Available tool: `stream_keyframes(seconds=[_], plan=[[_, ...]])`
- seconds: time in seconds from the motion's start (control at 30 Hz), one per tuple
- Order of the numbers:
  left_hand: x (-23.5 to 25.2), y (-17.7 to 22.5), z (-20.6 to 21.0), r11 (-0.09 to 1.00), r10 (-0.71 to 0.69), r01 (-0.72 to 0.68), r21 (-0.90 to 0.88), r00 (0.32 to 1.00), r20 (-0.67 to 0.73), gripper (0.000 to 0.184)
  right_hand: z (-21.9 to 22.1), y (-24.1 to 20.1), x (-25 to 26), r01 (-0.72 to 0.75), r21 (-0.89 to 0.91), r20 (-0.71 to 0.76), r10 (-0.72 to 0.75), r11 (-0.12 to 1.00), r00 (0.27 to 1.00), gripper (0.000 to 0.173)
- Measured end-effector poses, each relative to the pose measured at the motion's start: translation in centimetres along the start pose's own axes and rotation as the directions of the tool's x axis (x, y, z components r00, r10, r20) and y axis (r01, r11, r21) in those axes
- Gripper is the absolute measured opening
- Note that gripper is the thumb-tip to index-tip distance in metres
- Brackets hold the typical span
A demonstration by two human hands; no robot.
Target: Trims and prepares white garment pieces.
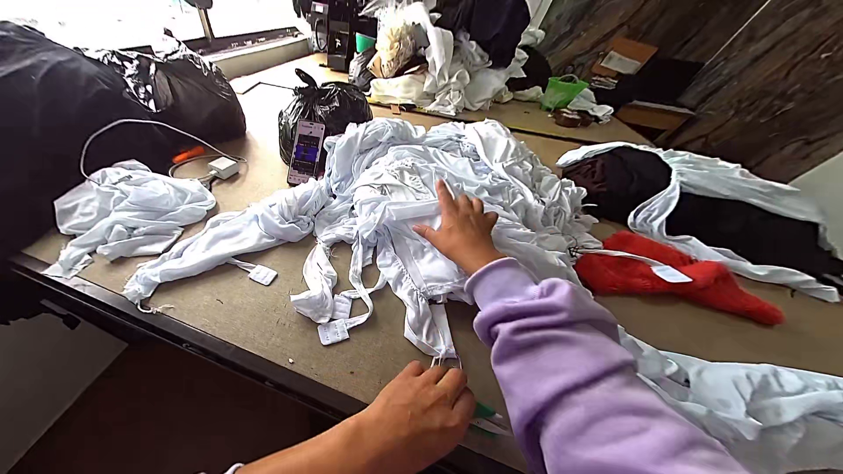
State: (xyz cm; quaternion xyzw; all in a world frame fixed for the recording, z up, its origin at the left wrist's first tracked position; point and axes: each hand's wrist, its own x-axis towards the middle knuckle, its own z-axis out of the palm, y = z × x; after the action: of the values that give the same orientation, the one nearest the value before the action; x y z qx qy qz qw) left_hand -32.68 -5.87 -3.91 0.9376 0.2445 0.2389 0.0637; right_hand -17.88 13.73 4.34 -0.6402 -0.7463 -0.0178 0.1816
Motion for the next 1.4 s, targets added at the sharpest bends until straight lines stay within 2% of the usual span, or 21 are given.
stream_keyframes(seconds=[0.1, 0.17, 0.27, 0.33, 0.37, 0.47, 0.53, 0.6, 0.63, 0.7, 0.77, 0.8, 0.87, 0.93, 1.0, 1.07, 1.13, 1.2, 1.27, 1.33, 1.4], plan=[[-3.2, -0.6, -2.9, 0.981, -0.1, 0.083, -0.176, 0.991, -0.093, 0.02, 1.1, -1.2, 1.2, 0.03, -0.037, -0.039, -0.032, 0.999, 0.999, 0.032], [-5.6, -1.7, -4.6, 0.959, -0.181, 0.121, -0.256, 0.957, -0.227, 0.02, 0.4, -2.2, -0.8, 0.18, -0.027, -0.194, -0.182, 0.983, 0.964, 0.018], [-7.9, -3.5, -4.6, 0.938, -0.289, 0.148, -0.312, 0.833, -0.472, 0.005, -1.1, -2.9, -7.0, 0.391, -0.017, -0.302, -0.377, 0.92, 0.876, 0.018], [-8.0, -3.8, -4.2, 0.927, -0.328, 0.149, -0.343, 0.766, -0.554, 0.016, -1.3, -2.9, -12.0, 0.463, 0.002, -0.286, -0.443, 0.886, 0.849, 0.032], [-7.6, -3.6, -3.9, 0.923, -0.332, 0.138, -0.36, 0.759, -0.56, 0.022, -1.0, -2.8, -14.5, 0.485, 0.039, -0.281, -0.456, 0.874, 0.844, 0.037], [-6.4, -2.6, -2.5, 0.909, -0.309, 0.095, -0.405, 0.806, -0.505, 0.039, -0.9, -2.9, -20.9, 0.508, 0.281, -0.235, -0.454, 0.814, 0.859, 0.042], [-6.2, -1.9, -1.7, 0.898, -0.269, 0.046, -0.438, 0.845, -0.462, 0.042, -2.3, -3.2, -24.2, 0.468, 0.533, -0.126, -0.481, 0.705, 0.868, 0.036], [-6.6, -1.3, -1.5, 0.873, -0.198, -0.033, -0.486, 0.888, -0.415, 0.017, -3.7, -3.3, -25.9, 0.399, 0.697, -0.061, -0.505, 0.595, 0.861, 0.026], [-7.1, -1.1, -1.6, 0.859, -0.154, -0.071, -0.506, 0.909, -0.388, 0.01, -4.0, -3.1, -26.3, 0.378, 0.71, -0.06, -0.484, 0.594, 0.873, 0.021], [-8.2, -0.6, -2.4, 0.824, -0.085, -0.12, -0.553, 0.94, -0.33, 0.012, -3.5, -2.6, -25.9, 0.415, 0.556, -0.131, -0.417, 0.72, 0.899, 0.021], [-9.5, -0.2, -3.7, 0.77, -0.04, -0.157, -0.618, 0.955, -0.293, 0.015, -1.2, -2.3, -24.3, 0.473, 0.263, -0.186, -0.436, 0.841, 0.88, 0.029], [-10.3, -0.1, -4.7, 0.734, -0.02, -0.173, -0.657, 0.961, -0.275, 0.018, 0.0, -2.4, -23.5, 0.48, 0.173, -0.16, -0.457, 0.86, 0.875, 0.035], [-12.0, 0.2, -7.0, 0.672, -0.009, -0.178, -0.719, 0.969, -0.248, 0.026, 2.1, -2.9, -22.2, 0.478, 0.123, -0.094, -0.469, 0.87, 0.878, 0.045], [-14.0, 0.1, -9.3, 0.699, -0.113, -0.061, -0.712, 0.974, -0.195, 0.032, 3.3, -3.5, -21.8, 0.472, 0.173, -0.089, -0.464, 0.864, 0.881, 0.028], [-15.9, -0.5, -10.1, 0.804, -0.297, 0.172, -0.569, 0.945, -0.134, 0.051, 3.4, -4.2, -22.4, 0.495, 0.211, -0.138, -0.476, 0.843, 0.869, 0.013], [-16.4, -1.1, -9.0, 0.862, -0.441, 0.377, -0.338, 0.888, -0.133, 0.076, 2.7, -5.1, -23.7, 0.512, 0.264, -0.213, -0.468, 0.818, 0.858, 0.019], [-15.7, -1.0, -7.1, 0.876, -0.476, 0.455, -0.162, 0.869, -0.132, 0.087, 1.8, -6.1, -25.5, 0.53, 0.372, -0.253, -0.466, 0.762, 0.848, 0.021], [-14.5, -0.6, -5.2, 0.888, -0.46, 0.456, -0.059, 0.877, -0.14, 0.071, 0.5, -6.7, -27.5, 0.552, 0.532, -0.217, -0.527, 0.642, 0.822, 0.02], [-14.0, -0.7, -4.8, 0.911, -0.411, 0.411, -0.039, 0.896, -0.17, 0.033, -1.0, -6.5, -29.2, 0.541, 0.613, -0.138, -0.596, 0.575, 0.791, 0.014], [-14.5, -1.4, -6.6, 0.935, -0.344, 0.321, -0.151, 0.925, -0.161, 0.017, -2.1, -5.2, -30.7, 0.483, 0.581, -0.06, -0.558, 0.655, 0.828, 0.019], [-15.7, -1.8, -9.6, 0.923, -0.261, 0.213, -0.32, 0.959, -0.115, 0.018, -2.2, -3.2, -31.8, 0.422, 0.419, -0.047, -0.445, 0.804, 0.894, 0.028]])
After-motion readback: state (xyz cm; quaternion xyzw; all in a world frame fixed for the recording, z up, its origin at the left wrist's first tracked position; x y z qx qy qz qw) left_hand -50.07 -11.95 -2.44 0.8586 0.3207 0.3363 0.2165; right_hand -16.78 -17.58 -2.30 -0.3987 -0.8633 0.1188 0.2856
